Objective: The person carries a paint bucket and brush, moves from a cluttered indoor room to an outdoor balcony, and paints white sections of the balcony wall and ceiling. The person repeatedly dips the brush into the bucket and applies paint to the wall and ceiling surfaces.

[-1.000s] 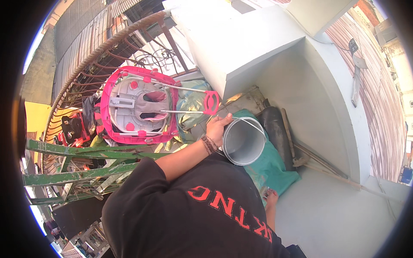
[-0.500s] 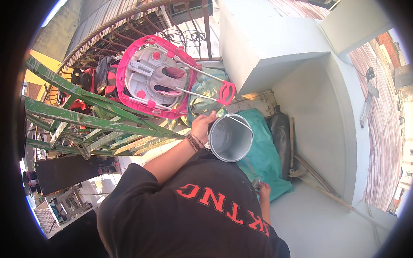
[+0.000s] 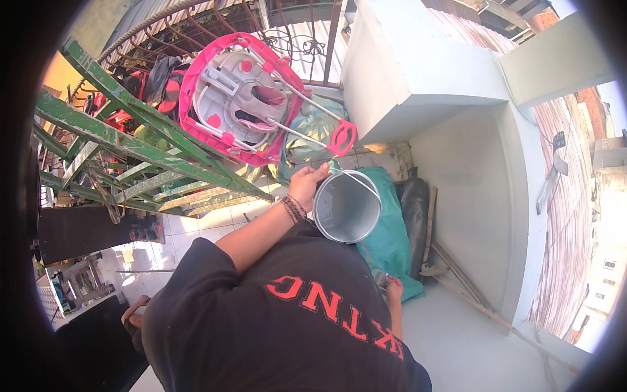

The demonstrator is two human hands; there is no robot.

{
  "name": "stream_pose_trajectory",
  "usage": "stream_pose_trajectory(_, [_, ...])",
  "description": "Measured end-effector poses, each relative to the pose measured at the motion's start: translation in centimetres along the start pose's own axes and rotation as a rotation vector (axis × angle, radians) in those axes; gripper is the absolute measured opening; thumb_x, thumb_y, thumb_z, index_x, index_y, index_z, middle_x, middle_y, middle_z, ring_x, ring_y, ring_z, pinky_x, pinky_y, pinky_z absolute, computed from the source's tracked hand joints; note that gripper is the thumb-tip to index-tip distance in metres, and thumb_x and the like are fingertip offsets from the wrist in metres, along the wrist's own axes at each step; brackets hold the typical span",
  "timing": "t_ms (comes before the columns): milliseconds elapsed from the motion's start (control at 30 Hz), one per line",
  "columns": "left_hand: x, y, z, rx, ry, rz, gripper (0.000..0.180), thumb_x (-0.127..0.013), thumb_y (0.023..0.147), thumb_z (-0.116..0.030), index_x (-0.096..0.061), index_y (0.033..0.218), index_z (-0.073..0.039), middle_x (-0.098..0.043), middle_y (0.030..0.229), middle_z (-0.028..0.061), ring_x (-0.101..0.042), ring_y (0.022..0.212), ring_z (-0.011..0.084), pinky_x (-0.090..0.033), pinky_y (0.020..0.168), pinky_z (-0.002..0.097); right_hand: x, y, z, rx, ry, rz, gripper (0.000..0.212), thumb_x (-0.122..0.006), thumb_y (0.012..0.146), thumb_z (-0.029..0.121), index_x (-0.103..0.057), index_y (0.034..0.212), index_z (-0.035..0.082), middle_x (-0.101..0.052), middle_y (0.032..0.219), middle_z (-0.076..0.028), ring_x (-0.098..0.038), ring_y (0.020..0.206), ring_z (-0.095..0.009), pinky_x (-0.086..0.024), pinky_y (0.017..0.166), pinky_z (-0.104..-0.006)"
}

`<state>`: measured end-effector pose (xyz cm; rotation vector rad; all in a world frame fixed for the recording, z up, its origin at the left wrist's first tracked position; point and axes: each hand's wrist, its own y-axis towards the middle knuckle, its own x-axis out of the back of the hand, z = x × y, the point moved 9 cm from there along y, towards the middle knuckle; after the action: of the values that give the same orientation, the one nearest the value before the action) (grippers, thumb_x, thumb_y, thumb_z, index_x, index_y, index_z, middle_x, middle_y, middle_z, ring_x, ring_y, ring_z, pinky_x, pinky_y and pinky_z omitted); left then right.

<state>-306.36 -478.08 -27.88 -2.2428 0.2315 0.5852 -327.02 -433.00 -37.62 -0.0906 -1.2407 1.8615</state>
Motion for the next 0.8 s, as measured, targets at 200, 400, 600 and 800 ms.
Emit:
stream_pose_trajectory(200, [-0.8, -0.3, 0.8, 0.017, 0.012, 0.031, 0.031, -0.076, 0.085, -0.022, -0.051, 0.082, -0.004, -0.068, 0.082, 0.0115, -0.066, 0.07, 0.0154, -0.055, 0.064, 0.0301, -0.1, 2.8, -2.8, 0.086, 0.053, 0.057, 0.022, -0.061, 0.084, 0.008, -0.063, 0.104, 0.0, -0.066, 0.093, -0.008, -0.062, 0.079, -0.018, -0.051, 0.069, -0.0325])
stream_pose_trajectory(400, [-1.3, -1.3, 0.4, 0.008, 0.0, 0.03, 0.031, -0.076, 0.085, -0.021, -0.051, 0.08, -0.004, -0.068, 0.083, 0.0114, -0.066, 0.07, 0.0151, -0.055, 0.063, 0.03, 1.6, 2.9, -5.0, 0.153, -0.143, 0.027, 0.022, -0.065, 0.082, 0.008, -0.067, 0.1, -0.004, -0.068, 0.09, -0.009, -0.062, 0.082, -0.015, -0.049, 0.074, -0.0285])
stream_pose_trajectory(600, [-2.7, -1.1, 1.2, 0.031, 0.034, 0.088, 0.032, -0.077, 0.084, -0.021, -0.05, 0.079, -0.005, -0.068, 0.082, 0.0109, -0.066, 0.071, 0.0149, -0.056, 0.065, 0.0304, 3.3, 11.4, -17.9, 0.093, 0.082, 0.079, 0.026, -0.063, 0.083, 0.008, -0.066, 0.104, -0.006, -0.069, 0.093, -0.008, -0.062, 0.083, -0.014, -0.049, 0.076, -0.0264])
stream_pose_trajectory(800, [-2.1, -1.3, 1.3, 0.02, 0.059, 0.069, 0.031, -0.077, 0.084, -0.021, -0.051, 0.079, -0.005, -0.068, 0.082, 0.0105, -0.065, 0.071, 0.0149, -0.056, 0.065, 0.0306, 1.7, 11.9, -17.7, 0.084, 0.126, 0.122, 0.026, -0.059, 0.084, 0.007, -0.065, 0.106, -0.006, -0.069, 0.093, -0.008, -0.062, 0.084, -0.014, -0.049, 0.078, -0.026])
